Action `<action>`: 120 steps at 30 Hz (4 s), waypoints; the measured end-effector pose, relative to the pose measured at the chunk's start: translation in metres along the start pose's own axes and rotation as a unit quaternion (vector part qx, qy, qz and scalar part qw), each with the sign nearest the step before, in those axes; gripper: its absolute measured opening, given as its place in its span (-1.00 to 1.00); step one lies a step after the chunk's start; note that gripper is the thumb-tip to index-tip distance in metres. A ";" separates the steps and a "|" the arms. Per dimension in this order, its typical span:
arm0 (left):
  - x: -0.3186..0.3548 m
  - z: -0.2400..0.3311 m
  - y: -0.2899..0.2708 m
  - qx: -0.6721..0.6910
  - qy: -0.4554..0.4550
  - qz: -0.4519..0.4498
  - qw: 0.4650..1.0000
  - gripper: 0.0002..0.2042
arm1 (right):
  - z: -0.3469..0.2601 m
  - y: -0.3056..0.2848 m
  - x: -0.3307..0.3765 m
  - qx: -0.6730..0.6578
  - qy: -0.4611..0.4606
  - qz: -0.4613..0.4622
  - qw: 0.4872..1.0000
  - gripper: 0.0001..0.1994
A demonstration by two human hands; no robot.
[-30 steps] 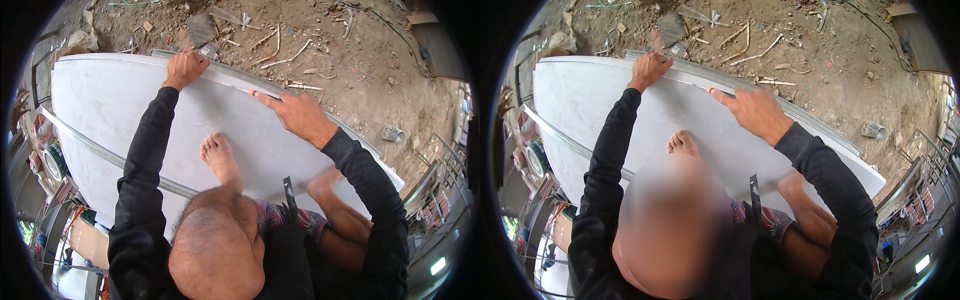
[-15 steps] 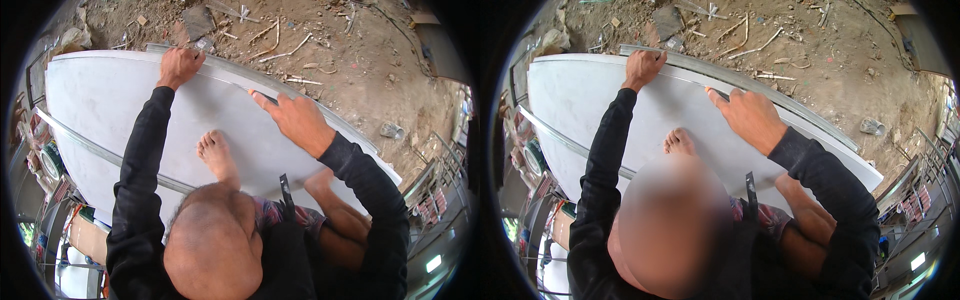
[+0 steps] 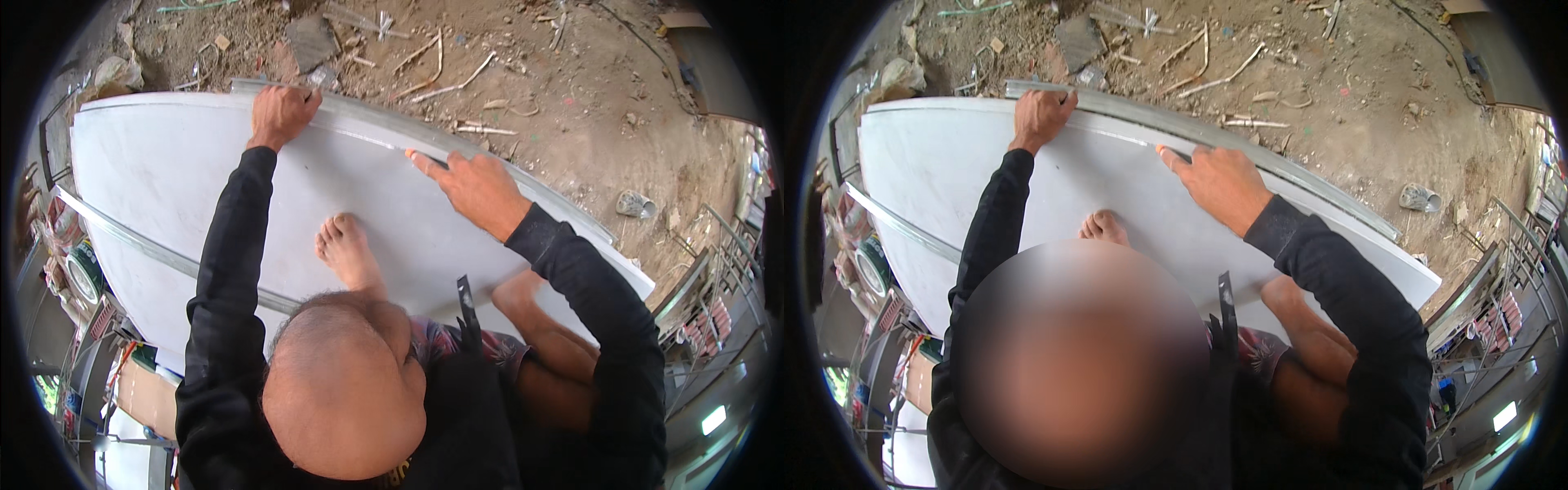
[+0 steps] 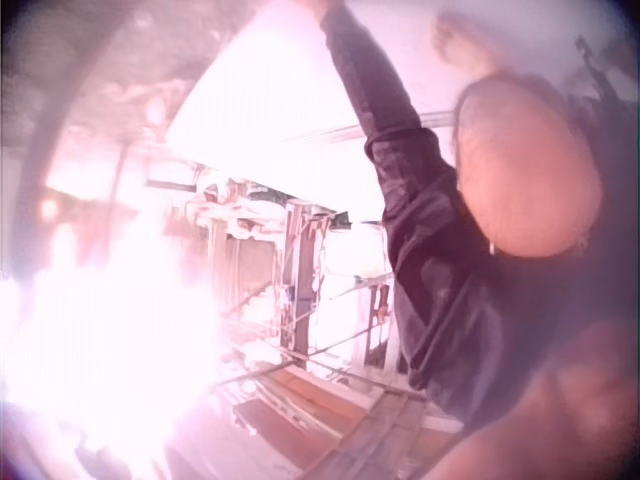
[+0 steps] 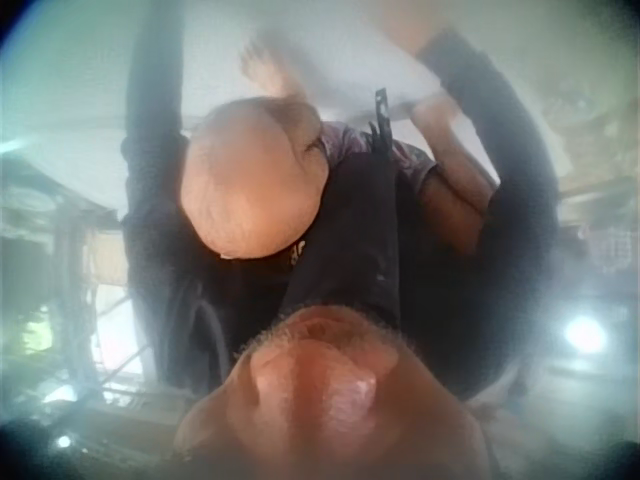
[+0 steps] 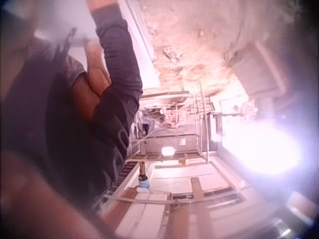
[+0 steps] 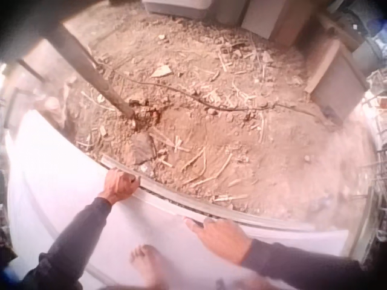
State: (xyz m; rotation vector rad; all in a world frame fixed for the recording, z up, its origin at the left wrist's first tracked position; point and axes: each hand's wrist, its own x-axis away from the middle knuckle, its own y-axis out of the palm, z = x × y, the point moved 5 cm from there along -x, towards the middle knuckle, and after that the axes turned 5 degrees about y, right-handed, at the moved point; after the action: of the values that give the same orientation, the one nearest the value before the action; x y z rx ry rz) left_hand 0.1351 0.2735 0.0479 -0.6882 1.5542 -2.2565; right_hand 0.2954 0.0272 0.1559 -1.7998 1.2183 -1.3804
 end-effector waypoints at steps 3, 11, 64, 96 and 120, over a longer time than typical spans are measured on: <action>0.007 0.001 -0.004 0.001 0.021 0.035 0.999 -0.57 | 0.004 -0.010 0.023 -0.007 0.013 -0.036 0.999 -0.32; 0.001 -0.001 0.001 -0.025 -0.003 -0.001 1.000 -0.60 | 0.017 0.011 0.039 0.010 0.022 -0.022 0.999 -0.32; 0.032 0.243 0.065 -0.138 0.141 -0.247 0.949 -0.66 | 0.065 0.133 0.066 -0.244 0.162 0.002 0.956 -0.73; 0.020 0.208 0.070 -0.031 -0.017 0.082 0.996 -0.52 | 0.093 0.045 0.147 0.018 -0.018 0.023 0.999 -0.47; 0.015 0.209 0.071 -0.072 -0.061 0.010 0.995 -0.51 | 0.142 0.046 0.241 0.007 0.029 -0.011 0.999 -0.47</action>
State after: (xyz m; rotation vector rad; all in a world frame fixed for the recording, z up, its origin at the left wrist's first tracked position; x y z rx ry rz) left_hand 0.2369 0.0775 0.0464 -0.8281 1.6675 -2.0614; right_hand 0.4285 -0.2218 0.1772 -1.7798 1.2196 -1.4596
